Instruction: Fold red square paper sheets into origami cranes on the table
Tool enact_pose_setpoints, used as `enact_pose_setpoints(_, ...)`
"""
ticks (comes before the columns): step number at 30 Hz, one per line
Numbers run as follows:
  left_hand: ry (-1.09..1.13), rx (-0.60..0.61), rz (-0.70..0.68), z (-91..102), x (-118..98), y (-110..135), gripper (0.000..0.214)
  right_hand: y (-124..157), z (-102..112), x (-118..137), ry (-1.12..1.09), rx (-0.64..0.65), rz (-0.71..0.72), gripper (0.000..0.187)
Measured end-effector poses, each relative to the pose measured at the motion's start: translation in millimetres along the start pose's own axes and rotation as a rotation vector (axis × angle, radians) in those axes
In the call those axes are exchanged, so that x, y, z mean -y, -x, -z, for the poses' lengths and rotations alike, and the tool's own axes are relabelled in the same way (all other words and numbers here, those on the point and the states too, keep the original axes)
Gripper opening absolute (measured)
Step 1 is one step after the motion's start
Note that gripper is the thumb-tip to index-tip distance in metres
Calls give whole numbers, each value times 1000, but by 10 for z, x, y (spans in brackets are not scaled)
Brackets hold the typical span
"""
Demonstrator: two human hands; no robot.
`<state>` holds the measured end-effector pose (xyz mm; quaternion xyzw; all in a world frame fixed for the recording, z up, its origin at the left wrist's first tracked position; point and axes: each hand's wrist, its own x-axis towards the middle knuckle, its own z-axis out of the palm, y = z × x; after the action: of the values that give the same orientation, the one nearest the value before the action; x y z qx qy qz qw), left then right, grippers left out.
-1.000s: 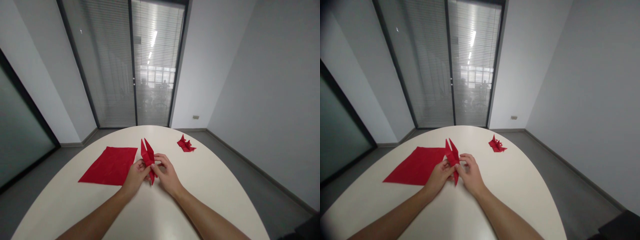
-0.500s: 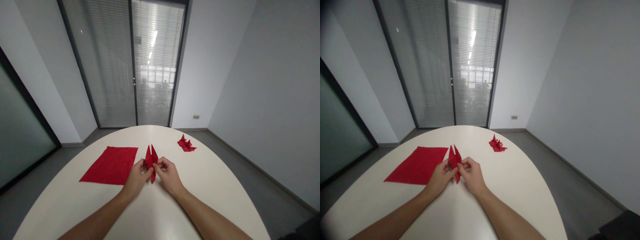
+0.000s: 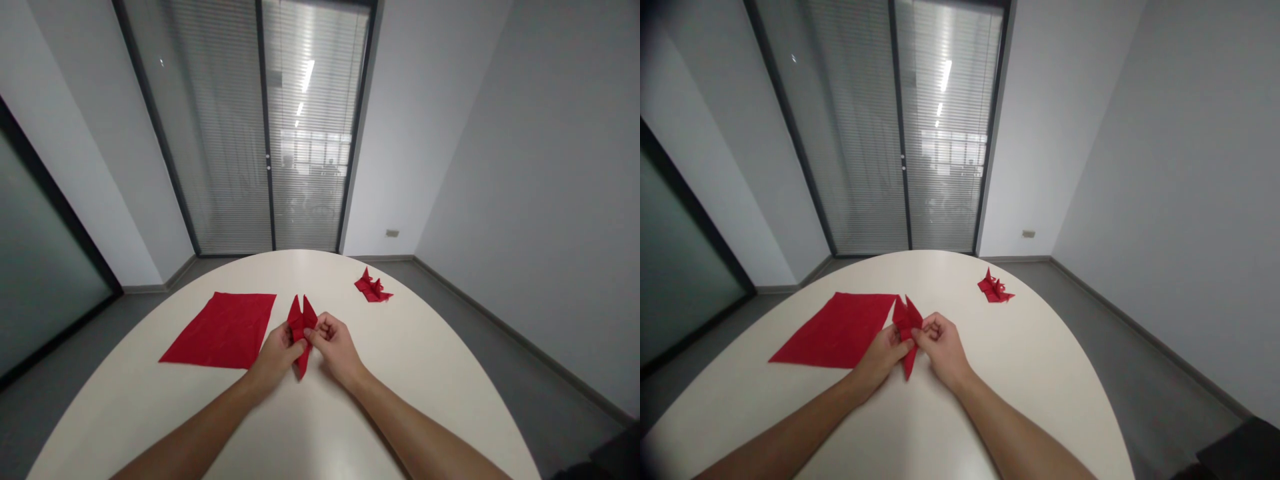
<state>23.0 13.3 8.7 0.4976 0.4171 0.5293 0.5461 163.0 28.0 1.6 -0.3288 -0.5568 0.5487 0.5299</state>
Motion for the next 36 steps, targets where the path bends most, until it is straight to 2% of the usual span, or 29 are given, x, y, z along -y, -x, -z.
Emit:
enact_pose_setpoints(5, -6, 22, 10, 7, -20, 18, 29, 5, -13, 13, -45, 45, 19, 28)
enact_pose_setpoints(12, -62, -21, -53, 42, 62, -25, 26, 22, -16, 47, 35, -22, 32, 33)
enact_pose_setpoints(17, -124, -40, -67, 52, 57, -14, 24, 21, -29, 69, 9, -33, 29, 36)
enact_pose_setpoints(19, -69, 6, -41, 50, 40, 4, 28, 13, -19, 62, -12, -45, 34, 36)
enact_pose_setpoints(22, 109, 110, 71, 51, 13, 36, 37, -1, 1, 49, -23, -63, 47, 35)
enact_pose_setpoints(25, 225, 124, 174, 66, -11, 56, 39, -2, 11, 57, -44, -44, 50, 32)
enact_pose_setpoints(30, 372, 176, 238, 112, -66, 68, 38, 13, 20, 93, -38, -41, 47, 31)
enact_pose_setpoints(33, 312, 169, 207, 115, -81, 72, 35, 14, 36, 87, -46, -58, 56, 33)
enact_pose_setpoints(36, 150, 140, 120, 82, -64, 59, 38, 11, 48, 70, -73, -81, 52, 32)
